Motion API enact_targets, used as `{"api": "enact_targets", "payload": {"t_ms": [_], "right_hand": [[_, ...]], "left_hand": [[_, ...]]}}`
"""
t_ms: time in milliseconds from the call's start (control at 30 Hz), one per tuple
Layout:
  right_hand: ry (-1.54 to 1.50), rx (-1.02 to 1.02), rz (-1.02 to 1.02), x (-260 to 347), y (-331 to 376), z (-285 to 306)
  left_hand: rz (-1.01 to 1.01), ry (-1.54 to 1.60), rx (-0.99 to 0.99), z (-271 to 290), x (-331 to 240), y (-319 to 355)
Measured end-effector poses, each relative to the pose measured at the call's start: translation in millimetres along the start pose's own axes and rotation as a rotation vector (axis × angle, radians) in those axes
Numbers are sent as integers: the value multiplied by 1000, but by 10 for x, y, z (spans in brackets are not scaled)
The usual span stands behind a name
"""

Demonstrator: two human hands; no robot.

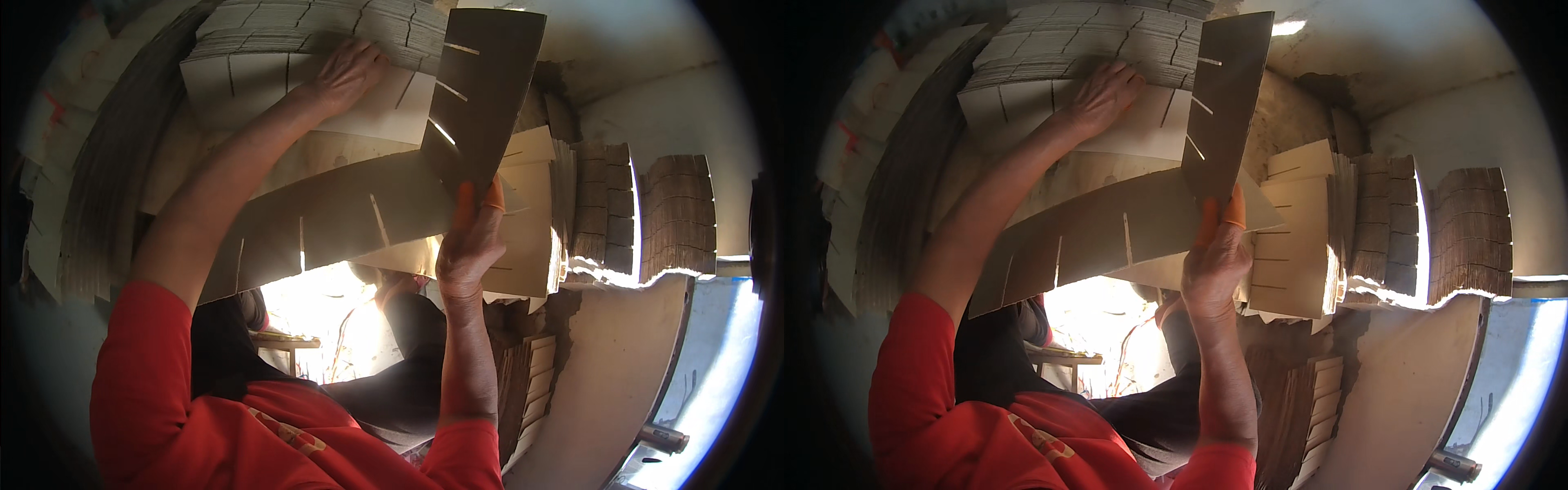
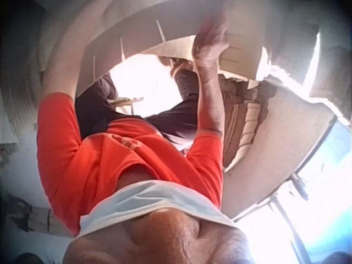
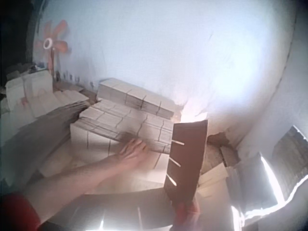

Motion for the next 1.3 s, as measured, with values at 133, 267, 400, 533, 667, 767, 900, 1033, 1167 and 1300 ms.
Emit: {"api": "enact_targets", "payload": {"t_ms": [133,267,400,533,667,767,900,1033,1167,1300], "right_hand": [[-24,0,-22,31,1,22],[-44,-31,41,70,-17,37],[-44,9,-7,72,-4,61],[-22,45,-38,62,9,116],[3,-35,58,9,6,133],[-42,-33,59,27,14,188],[27,51,12,37,57,240],[90,40,1,-51,101,219],[191,109,-60,-88,117,214],[223,195,-197,-145,171,203]], "left_hand": [[-108,41,-120,142,3,32],[-167,27,-160,327,-115,110],[-116,118,-43,410,-280,110],[-133,210,-28,445,-422,96],[-149,204,66,546,-560,59],[-92,205,50,511,-574,82],[-79,277,64,505,-645,94],[-86,384,18,641,-769,64],[-82,506,7,901,-865,30],[-154,610,-19,1203,-1028,27]]}}
Point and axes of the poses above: each hand's wrist, its own y-axis away from the middle knuckle, its own z-axis out of the back of the hand, x = y × z, the point moved 2 cm from there along -y, towards the middle knuckle, and after that the axes turned 9 degrees about -y, right-handed, at the moved point
